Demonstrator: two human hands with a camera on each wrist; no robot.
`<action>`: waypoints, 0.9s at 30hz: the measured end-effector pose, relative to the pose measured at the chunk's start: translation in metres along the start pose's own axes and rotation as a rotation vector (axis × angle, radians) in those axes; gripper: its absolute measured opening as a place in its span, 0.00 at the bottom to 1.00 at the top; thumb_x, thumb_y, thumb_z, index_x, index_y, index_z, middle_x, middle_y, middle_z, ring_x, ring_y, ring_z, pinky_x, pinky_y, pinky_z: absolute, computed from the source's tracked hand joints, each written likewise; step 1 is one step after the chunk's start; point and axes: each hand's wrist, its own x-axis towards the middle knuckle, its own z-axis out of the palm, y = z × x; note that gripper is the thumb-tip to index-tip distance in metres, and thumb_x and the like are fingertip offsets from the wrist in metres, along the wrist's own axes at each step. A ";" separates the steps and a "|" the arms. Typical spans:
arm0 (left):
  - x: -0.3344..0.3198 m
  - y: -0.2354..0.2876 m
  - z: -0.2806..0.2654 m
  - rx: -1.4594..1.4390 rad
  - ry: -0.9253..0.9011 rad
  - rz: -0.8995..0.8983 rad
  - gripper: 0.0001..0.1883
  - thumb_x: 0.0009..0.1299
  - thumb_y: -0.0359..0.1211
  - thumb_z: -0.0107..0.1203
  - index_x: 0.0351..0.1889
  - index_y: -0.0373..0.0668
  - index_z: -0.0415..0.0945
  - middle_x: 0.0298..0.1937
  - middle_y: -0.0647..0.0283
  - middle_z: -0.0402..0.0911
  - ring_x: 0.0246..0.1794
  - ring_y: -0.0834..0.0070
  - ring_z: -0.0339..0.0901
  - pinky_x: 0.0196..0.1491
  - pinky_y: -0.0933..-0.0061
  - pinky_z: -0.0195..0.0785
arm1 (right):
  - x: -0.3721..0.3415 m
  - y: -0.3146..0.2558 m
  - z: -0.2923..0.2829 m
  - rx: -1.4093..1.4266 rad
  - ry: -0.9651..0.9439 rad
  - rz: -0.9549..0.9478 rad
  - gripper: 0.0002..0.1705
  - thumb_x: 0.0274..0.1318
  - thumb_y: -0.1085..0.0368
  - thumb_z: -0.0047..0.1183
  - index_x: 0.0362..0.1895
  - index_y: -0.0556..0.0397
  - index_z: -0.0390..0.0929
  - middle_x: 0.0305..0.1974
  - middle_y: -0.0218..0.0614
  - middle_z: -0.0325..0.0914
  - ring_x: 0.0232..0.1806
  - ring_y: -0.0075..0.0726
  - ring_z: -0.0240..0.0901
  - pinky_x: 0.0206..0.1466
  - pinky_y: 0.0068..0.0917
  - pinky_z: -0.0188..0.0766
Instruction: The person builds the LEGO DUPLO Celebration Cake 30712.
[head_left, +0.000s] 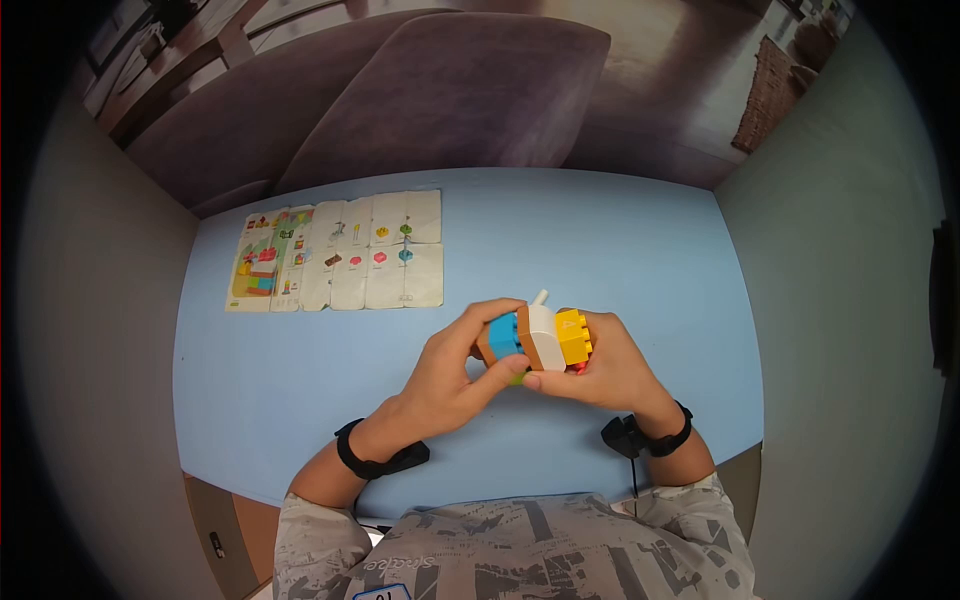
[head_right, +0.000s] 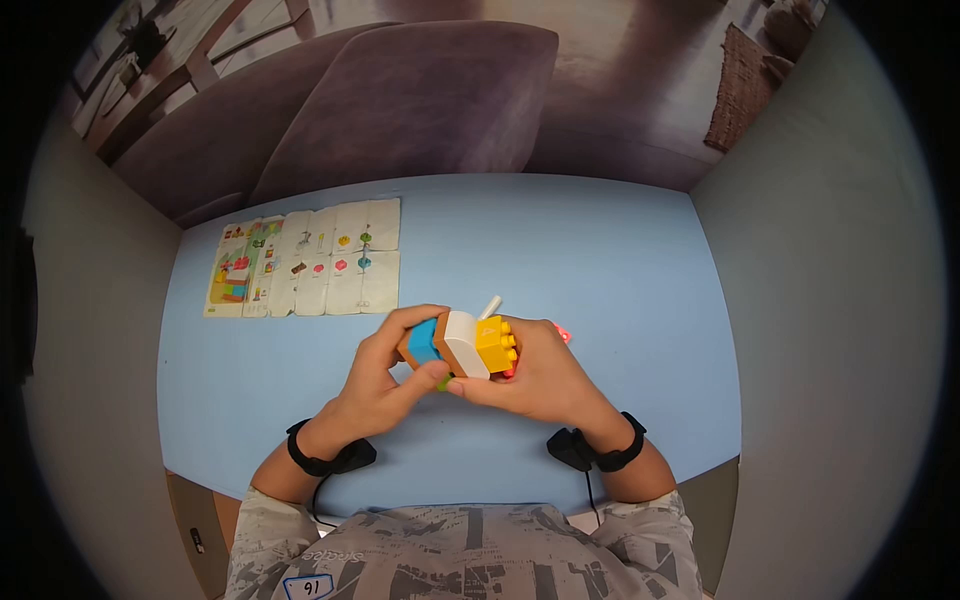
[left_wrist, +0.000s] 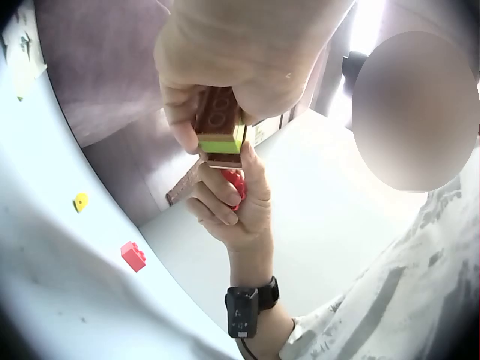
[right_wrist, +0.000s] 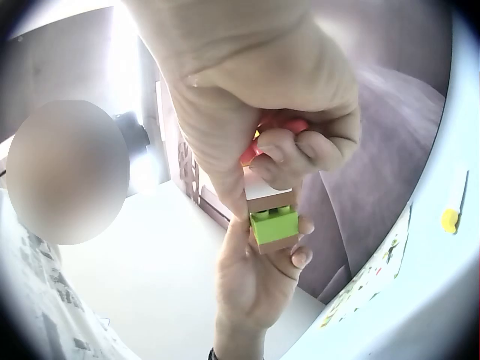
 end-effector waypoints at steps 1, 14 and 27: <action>0.001 0.000 0.000 0.029 -0.018 0.020 0.28 0.80 0.32 0.60 0.75 0.35 0.65 0.60 0.55 0.79 0.59 0.73 0.79 0.61 0.70 0.75 | -0.001 0.001 0.001 -0.018 0.004 -0.006 0.29 0.51 0.53 0.80 0.47 0.64 0.83 0.38 0.36 0.88 0.37 0.25 0.84 0.44 0.27 0.80; -0.006 0.001 0.007 0.128 0.025 0.049 0.31 0.81 0.35 0.58 0.77 0.34 0.59 0.61 0.48 0.80 0.60 0.66 0.80 0.65 0.65 0.71 | -0.001 0.001 0.009 0.040 -0.024 -0.013 0.27 0.54 0.55 0.79 0.47 0.61 0.83 0.38 0.32 0.87 0.37 0.21 0.82 0.42 0.24 0.79; -0.004 -0.013 0.015 0.073 0.129 0.243 0.24 0.81 0.34 0.55 0.71 0.36 0.62 0.51 0.49 0.76 0.43 0.62 0.78 0.50 0.61 0.73 | -0.002 0.009 0.032 0.270 -0.006 -0.069 0.26 0.56 0.56 0.80 0.48 0.57 0.81 0.40 0.30 0.85 0.40 0.19 0.79 0.46 0.24 0.78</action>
